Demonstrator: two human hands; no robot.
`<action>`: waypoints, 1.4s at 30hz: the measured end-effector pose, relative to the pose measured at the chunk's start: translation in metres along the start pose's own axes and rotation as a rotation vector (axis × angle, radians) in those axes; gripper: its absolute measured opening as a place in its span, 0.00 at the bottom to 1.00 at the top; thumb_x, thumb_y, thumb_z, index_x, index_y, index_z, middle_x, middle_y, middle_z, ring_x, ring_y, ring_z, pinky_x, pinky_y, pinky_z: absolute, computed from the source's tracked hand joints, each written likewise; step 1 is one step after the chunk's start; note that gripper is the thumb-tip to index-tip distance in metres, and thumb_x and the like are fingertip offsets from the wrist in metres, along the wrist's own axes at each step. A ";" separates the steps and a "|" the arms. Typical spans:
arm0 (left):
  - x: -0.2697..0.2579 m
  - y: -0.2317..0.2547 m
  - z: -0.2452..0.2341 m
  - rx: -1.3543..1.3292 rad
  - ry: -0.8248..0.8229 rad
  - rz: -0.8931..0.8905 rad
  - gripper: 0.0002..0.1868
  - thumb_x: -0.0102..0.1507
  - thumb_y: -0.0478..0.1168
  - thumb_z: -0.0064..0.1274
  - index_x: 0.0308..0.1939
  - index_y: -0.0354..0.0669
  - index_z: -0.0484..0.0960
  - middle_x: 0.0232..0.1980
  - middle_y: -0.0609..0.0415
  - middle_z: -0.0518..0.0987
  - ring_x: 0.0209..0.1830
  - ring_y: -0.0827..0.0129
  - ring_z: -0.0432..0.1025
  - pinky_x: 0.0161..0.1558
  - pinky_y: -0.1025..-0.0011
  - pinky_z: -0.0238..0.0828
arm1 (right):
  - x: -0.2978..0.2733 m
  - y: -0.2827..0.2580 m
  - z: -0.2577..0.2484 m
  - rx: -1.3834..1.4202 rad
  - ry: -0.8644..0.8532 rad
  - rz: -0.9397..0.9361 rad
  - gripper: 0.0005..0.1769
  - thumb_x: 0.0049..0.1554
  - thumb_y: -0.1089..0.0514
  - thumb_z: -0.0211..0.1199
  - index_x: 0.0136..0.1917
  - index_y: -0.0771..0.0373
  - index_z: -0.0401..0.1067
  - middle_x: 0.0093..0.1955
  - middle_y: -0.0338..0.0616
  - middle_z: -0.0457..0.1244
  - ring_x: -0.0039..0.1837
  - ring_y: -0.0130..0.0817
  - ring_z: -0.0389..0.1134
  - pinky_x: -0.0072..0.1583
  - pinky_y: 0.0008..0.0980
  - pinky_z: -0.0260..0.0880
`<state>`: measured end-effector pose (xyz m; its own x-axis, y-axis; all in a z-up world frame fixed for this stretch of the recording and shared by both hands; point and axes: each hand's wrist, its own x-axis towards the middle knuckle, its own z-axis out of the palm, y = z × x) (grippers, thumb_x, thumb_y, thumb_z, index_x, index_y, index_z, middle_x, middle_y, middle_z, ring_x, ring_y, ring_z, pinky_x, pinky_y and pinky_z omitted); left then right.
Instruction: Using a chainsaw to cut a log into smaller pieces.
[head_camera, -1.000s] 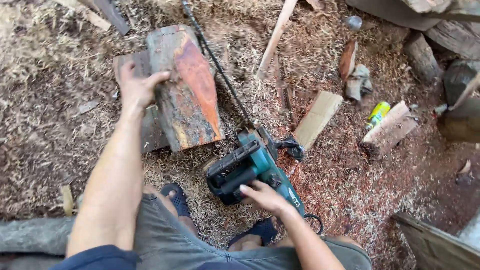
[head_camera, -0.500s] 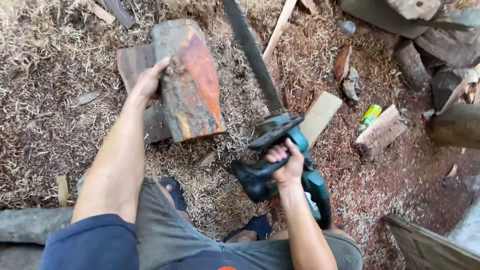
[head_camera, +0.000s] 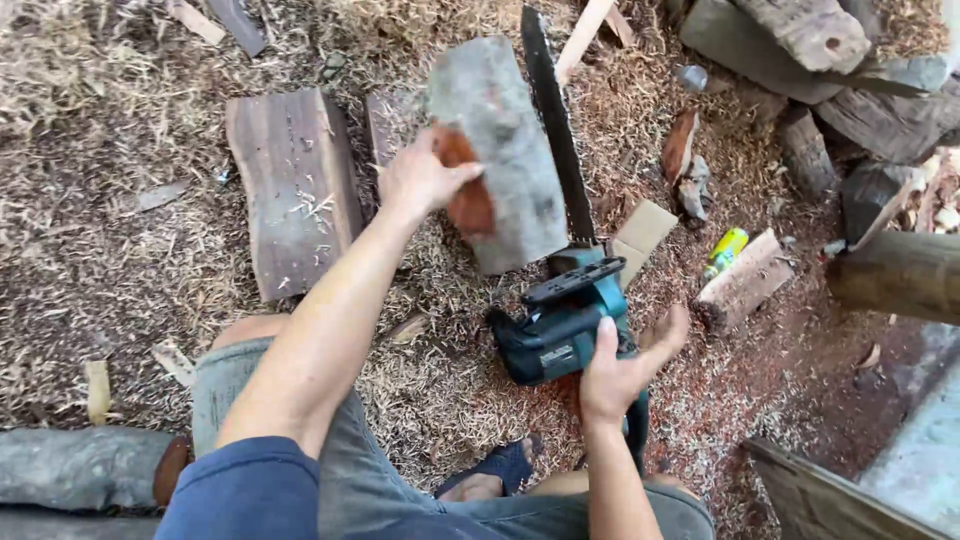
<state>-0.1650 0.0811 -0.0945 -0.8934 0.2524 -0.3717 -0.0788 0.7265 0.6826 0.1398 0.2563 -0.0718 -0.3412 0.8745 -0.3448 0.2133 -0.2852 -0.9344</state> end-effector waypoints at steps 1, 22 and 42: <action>0.006 -0.011 0.018 0.098 -0.040 0.004 0.51 0.52 0.70 0.64 0.69 0.45 0.68 0.63 0.44 0.78 0.62 0.51 0.74 0.62 0.54 0.71 | -0.013 -0.019 0.007 -0.248 -0.122 -0.475 0.33 0.59 0.58 0.65 0.73 0.61 0.56 0.75 0.51 0.55 0.76 0.44 0.57 0.75 0.46 0.55; 0.030 -0.002 0.105 -0.595 -0.477 -0.283 0.56 0.56 0.71 0.50 0.78 0.43 0.52 0.74 0.41 0.64 0.67 0.51 0.69 0.63 0.49 0.72 | 0.152 -0.006 0.161 -1.064 -0.283 -0.512 0.63 0.39 0.32 0.80 0.76 0.63 0.57 0.75 0.62 0.48 0.76 0.59 0.52 0.73 0.50 0.55; -0.002 0.003 0.051 -1.445 -0.269 -0.034 0.50 0.52 0.51 0.70 0.71 0.25 0.68 0.62 0.42 0.79 0.57 0.56 0.76 0.61 0.56 0.75 | 0.025 -0.044 0.160 -0.625 -0.099 -0.766 0.62 0.40 0.50 0.85 0.79 0.53 0.54 0.67 0.54 0.61 0.68 0.51 0.59 0.71 0.49 0.60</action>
<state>-0.1414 0.1153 -0.1236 -0.7874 0.4749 -0.3929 -0.6062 -0.4812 0.6332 -0.0250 0.2282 -0.0532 -0.6573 0.6915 0.2997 0.3382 0.6261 -0.7026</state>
